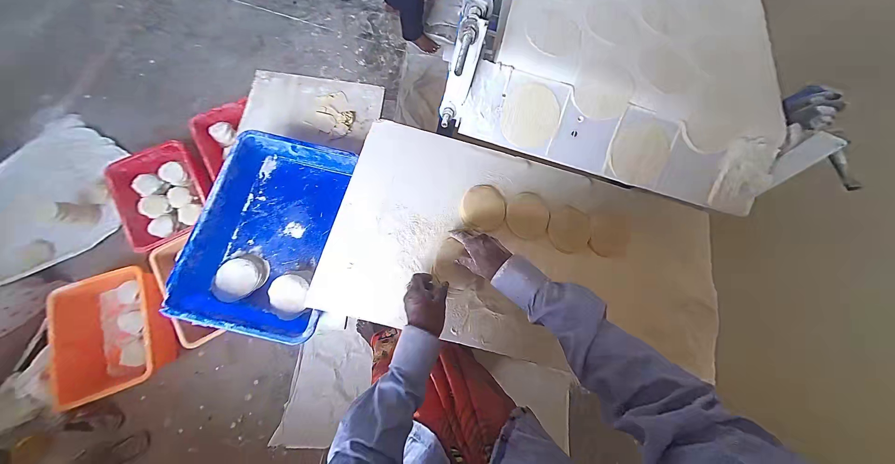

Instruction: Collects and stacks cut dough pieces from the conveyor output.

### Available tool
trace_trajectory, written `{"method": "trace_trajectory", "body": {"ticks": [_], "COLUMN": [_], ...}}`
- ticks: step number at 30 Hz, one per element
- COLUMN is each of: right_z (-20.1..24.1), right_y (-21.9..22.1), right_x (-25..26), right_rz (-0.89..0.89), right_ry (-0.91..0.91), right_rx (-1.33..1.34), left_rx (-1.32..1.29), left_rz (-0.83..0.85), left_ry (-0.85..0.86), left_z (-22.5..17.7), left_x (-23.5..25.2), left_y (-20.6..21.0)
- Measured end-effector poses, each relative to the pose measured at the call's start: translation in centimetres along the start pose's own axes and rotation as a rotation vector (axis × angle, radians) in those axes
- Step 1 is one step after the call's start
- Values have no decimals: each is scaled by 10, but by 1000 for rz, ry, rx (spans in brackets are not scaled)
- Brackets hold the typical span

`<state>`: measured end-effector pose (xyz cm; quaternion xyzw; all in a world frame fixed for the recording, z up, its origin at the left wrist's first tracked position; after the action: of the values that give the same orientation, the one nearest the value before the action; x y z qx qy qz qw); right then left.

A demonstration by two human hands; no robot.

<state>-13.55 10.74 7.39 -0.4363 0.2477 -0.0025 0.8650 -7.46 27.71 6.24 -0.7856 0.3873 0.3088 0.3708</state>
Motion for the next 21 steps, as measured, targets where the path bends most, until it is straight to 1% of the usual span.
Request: {"method": "trace_trajectory", "body": {"ticks": [3,6,9,12,13,15,17,21], "right_z": [-3,-4,-4,1,1,-2,-8,-8], "right_y": [-1,-11,-16,-15,-13,-11,-8,-6], "right_x": [17,29,40,43,43,41,36,15], "right_rz": [84,217,360,454,474,475,404,268], "right_ry": [-66,-51,-52,-56,-85,-172,-240,-284], "right_rx": [-109,-186,-192,-238,-251,-251,-211,-79], "left_rx": [151,186,68,-113,-182,-318,-400,-436], "left_rz": [-113,-192,-274,-373,-409,-460,-491,-522], "left_ry": [-46,-55,-28,-66,-77,-88,-83,-64], "left_z": [-10,-9,2,24,34,52,66,76], "left_x": [1,0,0,1,1,1,2,1], "left_y": [19,27,22,3,-5,-20,-33,-54]}}
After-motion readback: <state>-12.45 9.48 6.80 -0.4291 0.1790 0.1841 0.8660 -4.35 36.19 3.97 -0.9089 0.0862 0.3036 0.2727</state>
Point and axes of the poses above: each hand's wrist, its own x-axis towards the middle knuckle, its own y-axis out of the palm, z = x × y, the point moved 1 cm from there along x, towards the middle knuckle, and after that the axes turned 14 degrees about -y, right-handed, at the moved point
